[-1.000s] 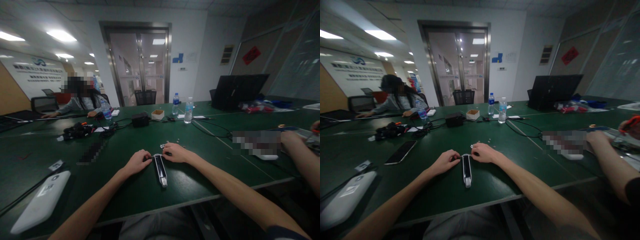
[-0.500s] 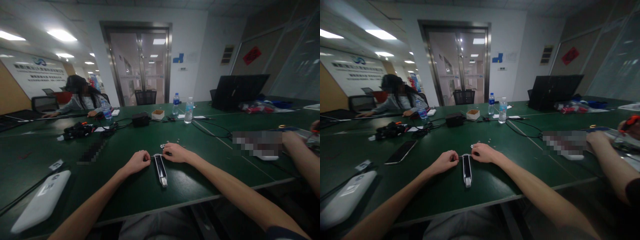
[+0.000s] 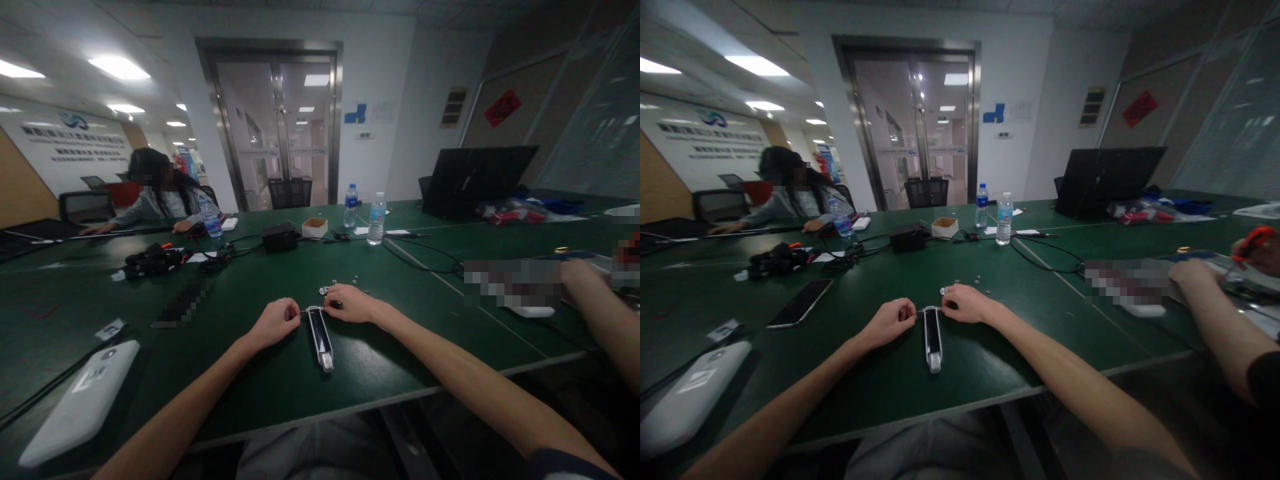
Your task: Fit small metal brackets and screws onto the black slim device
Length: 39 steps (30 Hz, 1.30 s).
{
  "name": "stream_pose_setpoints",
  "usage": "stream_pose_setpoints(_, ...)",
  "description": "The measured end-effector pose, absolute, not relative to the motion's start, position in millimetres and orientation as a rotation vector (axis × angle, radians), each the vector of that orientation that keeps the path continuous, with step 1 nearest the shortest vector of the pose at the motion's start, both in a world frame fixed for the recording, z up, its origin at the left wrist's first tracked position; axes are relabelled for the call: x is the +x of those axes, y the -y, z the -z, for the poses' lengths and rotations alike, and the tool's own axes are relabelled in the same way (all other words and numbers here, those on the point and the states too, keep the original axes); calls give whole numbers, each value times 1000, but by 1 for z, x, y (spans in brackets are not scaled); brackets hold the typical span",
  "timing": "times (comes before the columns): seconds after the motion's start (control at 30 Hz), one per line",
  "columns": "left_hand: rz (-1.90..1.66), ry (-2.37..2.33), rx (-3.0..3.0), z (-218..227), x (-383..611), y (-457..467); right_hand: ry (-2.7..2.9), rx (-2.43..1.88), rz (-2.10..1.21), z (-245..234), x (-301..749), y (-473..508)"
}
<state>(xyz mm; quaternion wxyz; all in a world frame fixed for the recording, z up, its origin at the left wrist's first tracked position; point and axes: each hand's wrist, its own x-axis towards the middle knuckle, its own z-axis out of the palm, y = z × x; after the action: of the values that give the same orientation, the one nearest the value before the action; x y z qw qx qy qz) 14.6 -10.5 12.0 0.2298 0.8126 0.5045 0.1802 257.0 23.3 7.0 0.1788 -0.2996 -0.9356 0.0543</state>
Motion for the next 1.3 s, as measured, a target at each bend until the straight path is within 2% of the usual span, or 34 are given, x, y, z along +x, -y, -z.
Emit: stream_pose_setpoints(1.3, -439, -1257, 2528, -10, 15, 11, 2663, -932, -279, -12, 255, -22)
